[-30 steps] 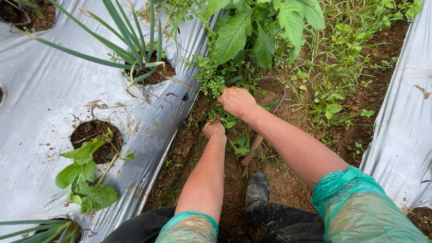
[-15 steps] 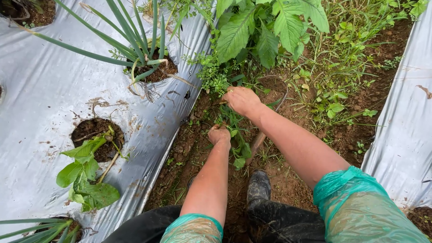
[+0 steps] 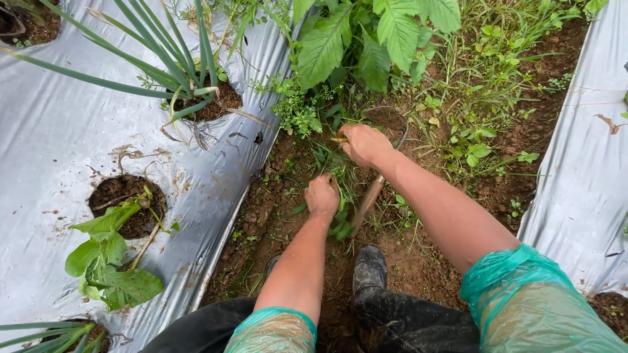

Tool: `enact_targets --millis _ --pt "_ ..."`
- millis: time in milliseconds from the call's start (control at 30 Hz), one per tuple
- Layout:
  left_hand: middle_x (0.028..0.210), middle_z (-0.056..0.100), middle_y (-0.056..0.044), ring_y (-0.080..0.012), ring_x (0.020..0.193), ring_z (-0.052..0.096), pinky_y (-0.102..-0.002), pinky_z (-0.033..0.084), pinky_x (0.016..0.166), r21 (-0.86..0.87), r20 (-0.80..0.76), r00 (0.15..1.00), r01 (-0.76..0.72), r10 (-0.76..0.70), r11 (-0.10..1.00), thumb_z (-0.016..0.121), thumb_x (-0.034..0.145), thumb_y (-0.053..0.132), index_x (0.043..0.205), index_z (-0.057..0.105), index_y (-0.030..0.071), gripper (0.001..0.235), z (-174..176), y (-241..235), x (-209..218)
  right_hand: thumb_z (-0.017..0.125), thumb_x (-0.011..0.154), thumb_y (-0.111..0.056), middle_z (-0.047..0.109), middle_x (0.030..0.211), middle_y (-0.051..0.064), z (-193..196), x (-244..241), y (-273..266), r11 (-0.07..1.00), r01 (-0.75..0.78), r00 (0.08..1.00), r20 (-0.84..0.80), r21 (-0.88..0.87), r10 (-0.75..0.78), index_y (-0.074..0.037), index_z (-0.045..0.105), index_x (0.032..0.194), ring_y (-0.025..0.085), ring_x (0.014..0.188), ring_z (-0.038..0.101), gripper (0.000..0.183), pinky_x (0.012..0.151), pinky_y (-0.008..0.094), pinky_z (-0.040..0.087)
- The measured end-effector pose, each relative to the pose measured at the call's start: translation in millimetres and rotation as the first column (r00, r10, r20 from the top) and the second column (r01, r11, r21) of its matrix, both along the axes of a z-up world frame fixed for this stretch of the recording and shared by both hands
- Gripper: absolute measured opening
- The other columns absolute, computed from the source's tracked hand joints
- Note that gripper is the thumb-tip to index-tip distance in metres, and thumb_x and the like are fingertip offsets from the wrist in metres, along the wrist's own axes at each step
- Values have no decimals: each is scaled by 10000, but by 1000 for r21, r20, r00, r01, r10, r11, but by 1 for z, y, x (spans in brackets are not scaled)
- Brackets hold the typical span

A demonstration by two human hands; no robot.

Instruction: Using a hand hoe to remove weeds from the soil between rows of cultivated plants in a field.

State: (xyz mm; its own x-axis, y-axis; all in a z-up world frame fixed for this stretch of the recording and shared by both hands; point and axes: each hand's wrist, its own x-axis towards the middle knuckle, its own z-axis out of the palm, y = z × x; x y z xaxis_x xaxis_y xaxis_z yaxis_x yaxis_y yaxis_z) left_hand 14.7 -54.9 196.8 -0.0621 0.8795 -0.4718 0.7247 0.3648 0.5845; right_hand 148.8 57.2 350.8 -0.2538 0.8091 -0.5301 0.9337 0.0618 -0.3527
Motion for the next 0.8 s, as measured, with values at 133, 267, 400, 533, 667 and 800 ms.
enact_targets --millis 133,267,400,533,667,800 --pt "1144 772 -119 -317 1095 733 -477 532 983 18 17 994 105 -105 994 593 961 125 1232 755 155 317 24 4 22 565 979 -226 701 1162 200 7 -6 -1 1000 -29 1000 2 10 29 -109 663 1268 406 1110 684 327 958 545 547" --pt "1320 684 -218 -429 1227 645 -592 525 1010 -64 117 981 -149 156 987 513 982 125 1335 650 26 391 57 19 15 535 997 -227 691 1168 206 -2 2 4 1000 10 1000 -27 26 -9 -101 652 1285 413 1108 680 335 947 550 548" --pt "1456 510 -218 -388 1329 548 -554 517 1034 -123 114 828 -536 548 835 477 1004 167 1522 403 14 546 47 28 9 537 992 -218 688 1185 204 -4 7 3 999 45 999 -28 21 -44 -93 631 1320 413 1113 679 363 947 556 547" --pt "1358 534 -181 -388 1300 562 -589 537 990 -42 119 717 -687 687 725 580 1023 381 1423 481 60 522 29 40 9 530 990 -192 688 1163 222 -14 4 10 999 54 998 -44 1 -54 -78 649 1288 424 1109 678 340 954 547 548" --pt "1288 560 -203 -416 1250 586 -590 551 965 -99 208 659 -721 723 685 630 1019 423 1380 491 42 543 40 46 20 515 999 -204 695 1150 210 -8 -5 7 998 36 999 -15 -60 -37 -92 662 1278 406 1091 689 334 941 536 555" --pt "1169 594 -199 -404 1190 627 -552 560 939 -133 213 598 -766 773 629 741 947 467 1340 496 75 607 23 51 27 511 1001 -202 700 1174 188 25 -19 5 982 53 998 -17 -183 -57 -128 671 1306 369 1111 691 352 965 514 556"
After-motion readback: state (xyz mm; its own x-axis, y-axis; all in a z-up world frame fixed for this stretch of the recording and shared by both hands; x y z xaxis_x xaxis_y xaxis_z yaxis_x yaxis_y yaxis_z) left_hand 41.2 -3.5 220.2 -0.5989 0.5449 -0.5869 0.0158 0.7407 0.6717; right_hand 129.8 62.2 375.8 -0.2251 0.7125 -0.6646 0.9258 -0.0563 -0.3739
